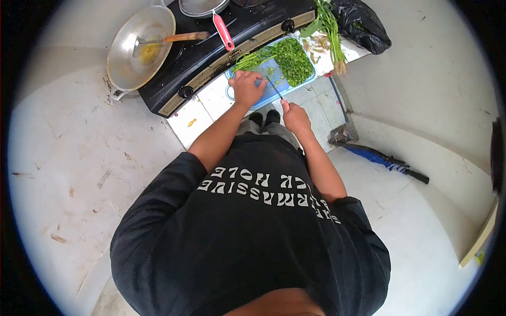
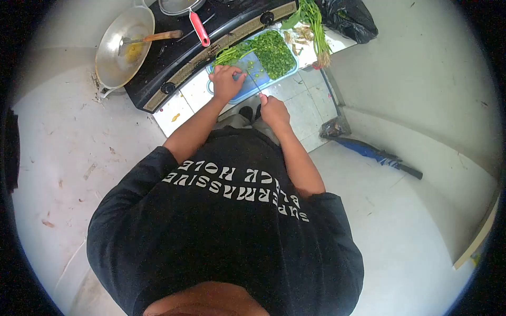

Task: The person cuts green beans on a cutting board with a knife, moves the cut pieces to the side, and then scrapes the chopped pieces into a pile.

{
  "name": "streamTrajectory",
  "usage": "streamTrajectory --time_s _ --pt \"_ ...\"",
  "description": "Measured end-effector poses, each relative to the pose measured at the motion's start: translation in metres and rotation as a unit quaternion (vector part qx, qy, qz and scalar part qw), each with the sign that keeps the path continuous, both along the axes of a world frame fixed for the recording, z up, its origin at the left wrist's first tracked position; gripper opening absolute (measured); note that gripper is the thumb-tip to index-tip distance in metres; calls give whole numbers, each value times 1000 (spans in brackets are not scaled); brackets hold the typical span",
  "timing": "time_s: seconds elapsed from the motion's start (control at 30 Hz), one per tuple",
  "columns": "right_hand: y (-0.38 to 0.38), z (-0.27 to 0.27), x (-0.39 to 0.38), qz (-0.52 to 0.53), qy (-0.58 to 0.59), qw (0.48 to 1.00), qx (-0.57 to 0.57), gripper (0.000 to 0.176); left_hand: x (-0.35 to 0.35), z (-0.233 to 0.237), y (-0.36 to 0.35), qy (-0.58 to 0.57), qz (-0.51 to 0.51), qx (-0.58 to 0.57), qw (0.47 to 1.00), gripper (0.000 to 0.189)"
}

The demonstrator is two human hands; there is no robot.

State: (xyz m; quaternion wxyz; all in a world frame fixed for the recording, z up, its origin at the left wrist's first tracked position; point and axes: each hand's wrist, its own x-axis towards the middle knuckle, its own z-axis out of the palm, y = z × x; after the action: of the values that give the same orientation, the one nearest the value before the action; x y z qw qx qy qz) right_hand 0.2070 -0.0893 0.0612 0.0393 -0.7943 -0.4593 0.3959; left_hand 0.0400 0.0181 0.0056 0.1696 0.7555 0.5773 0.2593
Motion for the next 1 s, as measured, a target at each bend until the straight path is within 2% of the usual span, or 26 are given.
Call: streamTrajectory --time_s 0.03,0.1,0.2,0.4,0.53,0.8,1.0 --pt "3 2 3 3 1 1000 3 63 2 3 3 1 3 3 1000 18" --pt "3 3 8 27 -1 1000 -16 61 6 6 3 9 16 -75 997 19" --pt "-4 1 15 29 14 999 16 64 8 6 -1 9 21 -83 996 21" --pt "1 -5 8 48 35 998 -7 59 17 11 4 46 52 -159 985 24" --pt "6 -7 4 60 39 997 17 58 19 12 3 95 58 -157 981 25" --pt "4 -3 18 85 46 995 12 56 17 4 9 25 64 -157 985 25" --pt "12 -7 17 78 61 995 0 57 18 11 10 68 68 -175 980 27"
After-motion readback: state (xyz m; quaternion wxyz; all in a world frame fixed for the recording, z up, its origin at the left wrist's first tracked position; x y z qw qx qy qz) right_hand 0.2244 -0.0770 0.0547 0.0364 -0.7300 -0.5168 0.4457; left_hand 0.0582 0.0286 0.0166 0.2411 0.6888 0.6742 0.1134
